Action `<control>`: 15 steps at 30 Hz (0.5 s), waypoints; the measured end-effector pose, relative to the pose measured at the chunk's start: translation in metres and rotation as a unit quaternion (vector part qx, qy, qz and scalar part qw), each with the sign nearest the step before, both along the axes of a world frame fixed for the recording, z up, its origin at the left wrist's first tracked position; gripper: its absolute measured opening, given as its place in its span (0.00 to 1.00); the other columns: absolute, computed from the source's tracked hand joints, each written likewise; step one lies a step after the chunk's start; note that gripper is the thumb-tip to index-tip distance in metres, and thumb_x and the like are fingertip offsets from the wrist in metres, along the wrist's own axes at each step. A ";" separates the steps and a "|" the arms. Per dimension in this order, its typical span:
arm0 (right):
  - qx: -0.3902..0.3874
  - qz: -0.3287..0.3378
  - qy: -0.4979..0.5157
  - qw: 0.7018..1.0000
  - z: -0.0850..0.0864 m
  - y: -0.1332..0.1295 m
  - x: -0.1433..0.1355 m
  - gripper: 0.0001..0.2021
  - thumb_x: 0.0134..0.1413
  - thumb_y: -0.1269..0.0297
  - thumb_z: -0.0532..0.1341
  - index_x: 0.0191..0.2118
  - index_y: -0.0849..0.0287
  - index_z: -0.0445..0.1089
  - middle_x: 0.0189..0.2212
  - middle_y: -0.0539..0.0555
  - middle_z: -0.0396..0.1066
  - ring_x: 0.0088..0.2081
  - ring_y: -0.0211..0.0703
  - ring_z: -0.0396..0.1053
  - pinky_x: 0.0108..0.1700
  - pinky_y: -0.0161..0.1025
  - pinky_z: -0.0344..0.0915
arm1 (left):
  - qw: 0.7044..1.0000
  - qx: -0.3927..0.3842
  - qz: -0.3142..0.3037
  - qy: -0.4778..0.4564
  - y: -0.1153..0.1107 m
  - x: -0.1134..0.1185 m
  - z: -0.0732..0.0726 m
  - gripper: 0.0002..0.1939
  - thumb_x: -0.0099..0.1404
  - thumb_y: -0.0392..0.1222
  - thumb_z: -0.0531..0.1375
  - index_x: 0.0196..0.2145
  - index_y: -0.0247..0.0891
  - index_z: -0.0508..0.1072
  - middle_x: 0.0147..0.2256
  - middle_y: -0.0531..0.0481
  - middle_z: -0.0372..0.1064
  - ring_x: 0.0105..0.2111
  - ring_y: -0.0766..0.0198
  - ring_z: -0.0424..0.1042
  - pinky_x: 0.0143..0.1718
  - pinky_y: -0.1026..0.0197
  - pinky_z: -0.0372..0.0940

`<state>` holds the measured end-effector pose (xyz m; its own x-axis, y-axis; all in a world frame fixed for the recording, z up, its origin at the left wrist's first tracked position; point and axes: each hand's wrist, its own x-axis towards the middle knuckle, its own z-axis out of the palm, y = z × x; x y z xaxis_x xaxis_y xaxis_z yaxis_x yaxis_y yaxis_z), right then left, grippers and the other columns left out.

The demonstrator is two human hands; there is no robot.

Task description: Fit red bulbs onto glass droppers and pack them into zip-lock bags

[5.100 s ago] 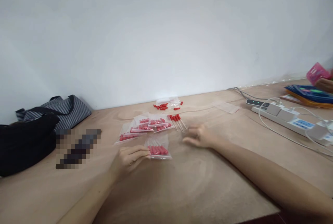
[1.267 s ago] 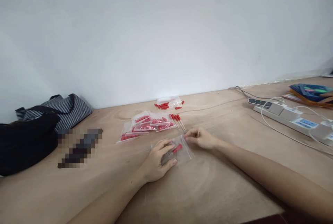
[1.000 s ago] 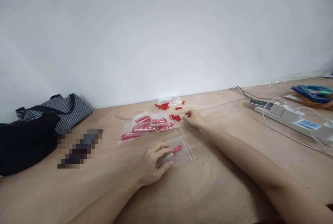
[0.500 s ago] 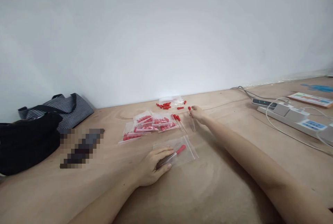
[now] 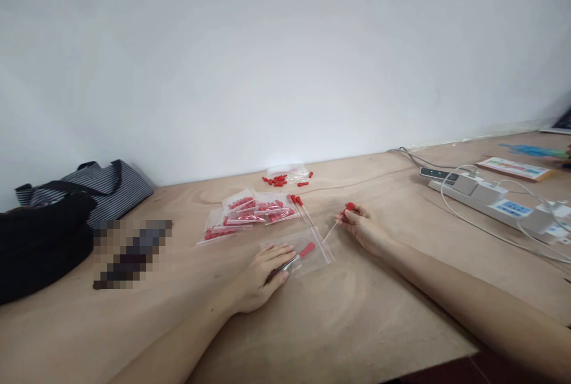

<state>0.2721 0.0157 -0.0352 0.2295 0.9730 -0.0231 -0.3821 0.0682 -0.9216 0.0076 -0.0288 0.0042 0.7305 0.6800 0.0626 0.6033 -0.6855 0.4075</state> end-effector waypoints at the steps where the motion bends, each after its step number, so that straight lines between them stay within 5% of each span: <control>1: -0.002 0.001 0.006 1.000 0.001 -0.001 -0.003 0.09 0.42 0.66 0.60 0.30 0.55 0.57 0.27 0.49 0.60 0.32 0.39 0.69 0.38 0.41 0.69 | 1.000 0.002 0.003 -0.004 0.000 0.000 0.000 0.21 0.64 0.39 0.48 0.54 0.43 0.58 0.55 0.49 0.56 0.56 0.59 0.52 0.57 0.45 0.46; 9: 0.029 0.025 -0.008 0.999 0.006 -0.023 -0.021 0.17 0.38 0.60 0.63 0.33 0.54 0.56 0.26 0.45 0.62 0.31 0.39 0.70 0.36 0.39 0.67 | 0.999 0.010 0.021 -0.038 0.000 -0.001 -0.005 0.22 0.61 0.39 0.53 0.53 0.45 0.60 0.56 0.48 0.53 0.55 0.56 0.54 0.54 0.49 0.53; 15: 0.061 0.120 -0.244 0.960 0.007 -0.030 -0.020 0.12 0.37 0.58 0.64 0.26 0.60 0.65 0.22 0.49 0.66 0.24 0.35 0.63 0.29 0.35 0.61 | 0.999 0.012 0.027 -0.024 0.000 0.000 -0.003 0.22 0.61 0.41 0.52 0.54 0.44 0.59 0.56 0.47 0.54 0.55 0.55 0.54 0.54 0.50 0.53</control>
